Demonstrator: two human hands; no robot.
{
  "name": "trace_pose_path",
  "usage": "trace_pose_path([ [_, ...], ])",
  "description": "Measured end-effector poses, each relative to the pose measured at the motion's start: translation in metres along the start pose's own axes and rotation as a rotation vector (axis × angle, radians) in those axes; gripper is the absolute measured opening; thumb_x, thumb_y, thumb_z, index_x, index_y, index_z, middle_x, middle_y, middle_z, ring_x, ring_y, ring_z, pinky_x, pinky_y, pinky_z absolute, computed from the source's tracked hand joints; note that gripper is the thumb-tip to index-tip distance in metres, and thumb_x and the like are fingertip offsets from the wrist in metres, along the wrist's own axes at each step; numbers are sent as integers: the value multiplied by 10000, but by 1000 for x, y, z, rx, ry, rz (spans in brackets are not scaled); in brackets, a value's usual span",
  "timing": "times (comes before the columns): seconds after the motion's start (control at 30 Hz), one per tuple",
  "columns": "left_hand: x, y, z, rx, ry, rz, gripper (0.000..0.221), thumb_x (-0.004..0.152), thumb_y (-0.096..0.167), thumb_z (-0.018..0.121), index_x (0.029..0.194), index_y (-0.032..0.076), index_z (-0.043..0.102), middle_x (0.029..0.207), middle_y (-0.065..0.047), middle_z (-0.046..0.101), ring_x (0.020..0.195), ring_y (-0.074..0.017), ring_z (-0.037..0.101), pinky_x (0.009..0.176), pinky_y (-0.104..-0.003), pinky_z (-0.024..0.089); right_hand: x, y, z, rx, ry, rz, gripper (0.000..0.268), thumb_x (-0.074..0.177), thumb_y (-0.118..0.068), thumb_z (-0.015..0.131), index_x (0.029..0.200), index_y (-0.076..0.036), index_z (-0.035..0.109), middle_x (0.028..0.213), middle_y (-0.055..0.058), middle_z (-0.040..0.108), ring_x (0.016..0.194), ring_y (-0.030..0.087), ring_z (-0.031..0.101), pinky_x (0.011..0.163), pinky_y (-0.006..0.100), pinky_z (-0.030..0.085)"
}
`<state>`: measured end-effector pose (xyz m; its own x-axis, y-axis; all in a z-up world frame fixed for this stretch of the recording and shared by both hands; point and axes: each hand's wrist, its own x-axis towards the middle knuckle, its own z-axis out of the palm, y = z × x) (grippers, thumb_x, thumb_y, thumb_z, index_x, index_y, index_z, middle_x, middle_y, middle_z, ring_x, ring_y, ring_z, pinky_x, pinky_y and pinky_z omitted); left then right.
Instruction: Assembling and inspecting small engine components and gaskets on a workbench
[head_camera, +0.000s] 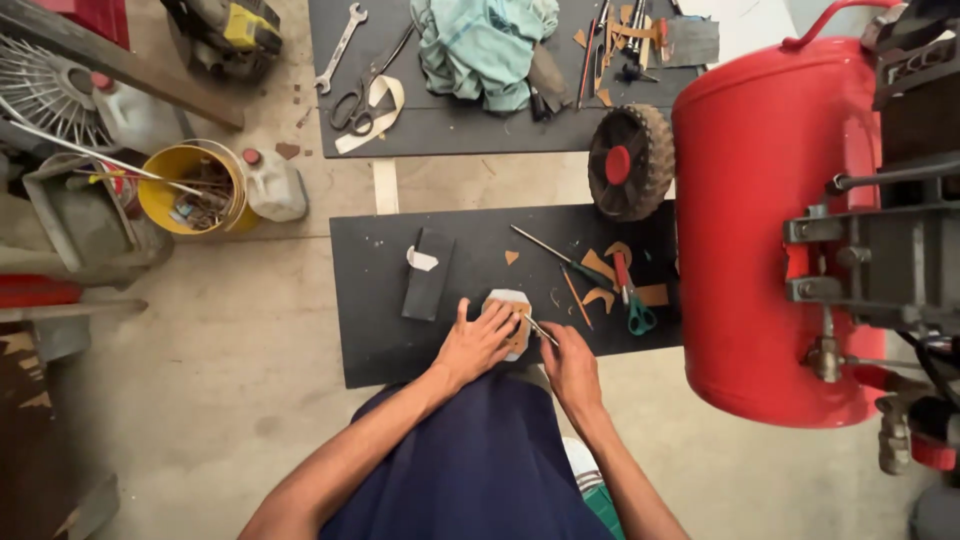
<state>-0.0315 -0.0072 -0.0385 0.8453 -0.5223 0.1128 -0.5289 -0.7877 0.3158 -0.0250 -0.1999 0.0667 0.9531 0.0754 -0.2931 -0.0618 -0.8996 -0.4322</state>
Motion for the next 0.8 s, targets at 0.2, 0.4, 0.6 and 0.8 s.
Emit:
trace_pose_path([
  [0.2,2,6,3,57,-68,-28,596,918,445,631,1437,175,516,1476,-91,489,1400,-238,403,1088,-726,259,21,17,9,-222,-118,-103,210,983,-311,618,1180,-321,690,921,-25,659,979,209,707,813,374,608],
  [0.4,-2,12,13,114,-130,-67,595,933,433,646,1444,161,509,1458,-99,472,1387,-268,380,1107,-754,234,49,-7,-1,-408,-228,-356,169,982,-215,578,1084,-179,707,909,74,609,951,295,664,761,421,603],
  [0.6,-3,11,10,50,-83,-114,561,923,425,653,1417,181,546,1453,-81,475,1385,-259,380,1110,-746,248,94,2,33,-604,-399,-510,169,892,-64,589,1014,-53,706,989,111,589,875,352,707,647,495,625],
  [0.8,-5,11,21,29,-69,-153,586,873,448,709,1394,223,564,1447,-56,488,1386,-247,381,1125,-748,251,98,8,45,-434,-374,-178,224,864,-180,663,886,40,703,905,239,655,762,508,725,653,580,596],
])
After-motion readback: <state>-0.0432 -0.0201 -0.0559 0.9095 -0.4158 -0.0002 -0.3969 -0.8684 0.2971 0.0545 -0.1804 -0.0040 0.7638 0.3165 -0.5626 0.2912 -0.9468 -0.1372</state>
